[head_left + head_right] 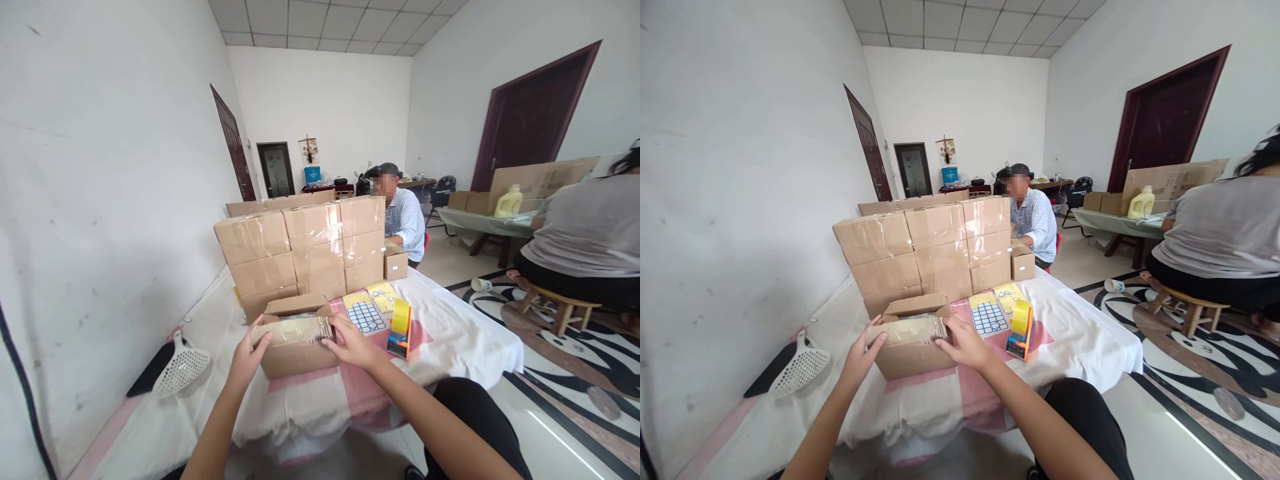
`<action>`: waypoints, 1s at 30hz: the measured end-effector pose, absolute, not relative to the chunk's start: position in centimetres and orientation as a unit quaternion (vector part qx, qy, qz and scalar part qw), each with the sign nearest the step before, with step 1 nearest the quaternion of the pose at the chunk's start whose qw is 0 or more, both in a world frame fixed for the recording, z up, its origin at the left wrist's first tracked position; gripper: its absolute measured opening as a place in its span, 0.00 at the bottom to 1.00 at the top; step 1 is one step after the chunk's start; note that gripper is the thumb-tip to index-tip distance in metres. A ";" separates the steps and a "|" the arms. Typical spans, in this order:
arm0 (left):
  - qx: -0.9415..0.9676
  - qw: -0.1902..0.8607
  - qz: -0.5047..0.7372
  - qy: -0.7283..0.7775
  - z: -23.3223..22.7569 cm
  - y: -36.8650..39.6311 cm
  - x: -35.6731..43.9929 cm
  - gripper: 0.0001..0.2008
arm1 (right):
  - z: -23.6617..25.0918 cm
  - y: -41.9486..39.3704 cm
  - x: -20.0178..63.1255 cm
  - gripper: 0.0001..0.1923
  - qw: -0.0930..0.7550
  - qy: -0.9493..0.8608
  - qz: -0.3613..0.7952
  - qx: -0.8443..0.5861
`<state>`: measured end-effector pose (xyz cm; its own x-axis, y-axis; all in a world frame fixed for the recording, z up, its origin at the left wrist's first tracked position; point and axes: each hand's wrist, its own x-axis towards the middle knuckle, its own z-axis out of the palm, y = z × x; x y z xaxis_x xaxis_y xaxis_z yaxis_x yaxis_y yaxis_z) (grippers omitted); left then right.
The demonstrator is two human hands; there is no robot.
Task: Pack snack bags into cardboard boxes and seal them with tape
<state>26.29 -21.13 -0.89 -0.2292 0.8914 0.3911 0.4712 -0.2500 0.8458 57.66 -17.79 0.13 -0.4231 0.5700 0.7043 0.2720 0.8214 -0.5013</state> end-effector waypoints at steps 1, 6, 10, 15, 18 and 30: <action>0.577 0.201 0.534 0.585 -1.0 -21.0 26.6 0.35 | -0.1 -17.8 57.3 0.13 0.486 -0.811 0.173 -0.275; 0.525 0.253 0.597 0.552 -1.7 -20.2 28.2 0.39 | -1.4 -16.3 55.0 0.26 0.581 -0.686 0.266 -0.347; 0.511 0.280 0.590 0.559 -1.9 -20.2 28.4 0.39 | -1.8 -13.7 54.4 0.44 0.566 -0.596 0.435 -0.368; 0.520 0.288 0.559 0.578 -1.8 -20.8 27.6 0.46 | -1.7 -11.1 54.6 0.45 0.549 -0.559 0.562 -0.265; 0.564 0.212 0.544 0.584 -1.1 -21.6 27.4 0.47 | -1.2 -10.8 55.2 0.38 0.538 -0.622 0.515 -0.244; 0.731 -0.193 0.165 0.634 2.6 -24.6 33.5 0.28 | 2.0 -15.9 61.2 0.27 0.493 -0.763 0.115 -0.401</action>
<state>33.47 -24.58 2.62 0.1430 0.8623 0.4858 0.9897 -0.1223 -0.0742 61.20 -15.89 2.00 -0.1921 0.7256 0.6608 0.4982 0.6522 -0.5713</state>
